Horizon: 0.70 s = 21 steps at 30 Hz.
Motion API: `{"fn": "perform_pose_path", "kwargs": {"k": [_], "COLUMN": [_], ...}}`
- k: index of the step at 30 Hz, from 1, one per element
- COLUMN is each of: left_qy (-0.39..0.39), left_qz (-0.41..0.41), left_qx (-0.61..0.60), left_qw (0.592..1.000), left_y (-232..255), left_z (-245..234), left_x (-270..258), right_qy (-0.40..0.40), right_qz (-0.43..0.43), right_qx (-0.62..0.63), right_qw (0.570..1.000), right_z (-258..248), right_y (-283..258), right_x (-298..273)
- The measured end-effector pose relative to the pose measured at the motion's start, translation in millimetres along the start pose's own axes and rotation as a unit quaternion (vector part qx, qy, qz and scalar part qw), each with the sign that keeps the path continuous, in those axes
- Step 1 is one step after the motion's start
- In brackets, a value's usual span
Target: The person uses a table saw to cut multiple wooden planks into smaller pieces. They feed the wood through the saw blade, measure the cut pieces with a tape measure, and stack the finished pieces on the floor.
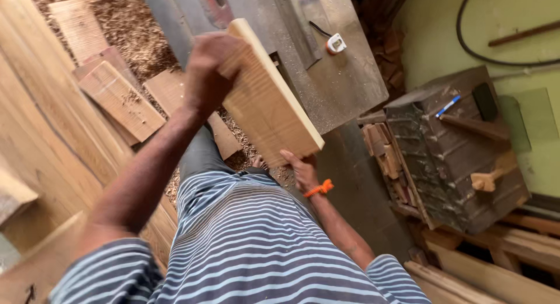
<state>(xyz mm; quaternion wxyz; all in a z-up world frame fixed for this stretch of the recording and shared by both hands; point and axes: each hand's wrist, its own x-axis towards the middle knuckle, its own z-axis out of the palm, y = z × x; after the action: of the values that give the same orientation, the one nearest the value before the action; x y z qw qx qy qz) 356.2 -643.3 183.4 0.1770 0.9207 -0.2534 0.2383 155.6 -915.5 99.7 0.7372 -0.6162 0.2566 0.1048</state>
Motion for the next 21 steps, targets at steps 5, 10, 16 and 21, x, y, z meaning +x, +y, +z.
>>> {"fn": "perform_pose_path", "kwargs": {"k": [5,10,16,21], "left_qy": [-0.133,-0.080,0.025,0.093], "left_qz": [-0.386,-0.468,-0.562,-0.629], "left_qx": [-0.289,-0.361,-0.378,-0.475], "left_qw": [0.866,0.802,0.736,0.609], "left_y": [-14,-8,10,22], "left_z": [66,131,189,205], "left_x": [-48,-61,-21,-24], "right_qy": [0.017,0.018,-0.023,-0.138], "right_qz": [0.200,0.218,0.021,-0.313], "right_qx": [0.187,0.232,-0.405,-0.648], "right_qw": [0.962,0.948,0.914,0.681], "right_z": [27,38,-1,-3], "right_y": [19,3,-52,-85], "right_x": [58,109,113,130]}}
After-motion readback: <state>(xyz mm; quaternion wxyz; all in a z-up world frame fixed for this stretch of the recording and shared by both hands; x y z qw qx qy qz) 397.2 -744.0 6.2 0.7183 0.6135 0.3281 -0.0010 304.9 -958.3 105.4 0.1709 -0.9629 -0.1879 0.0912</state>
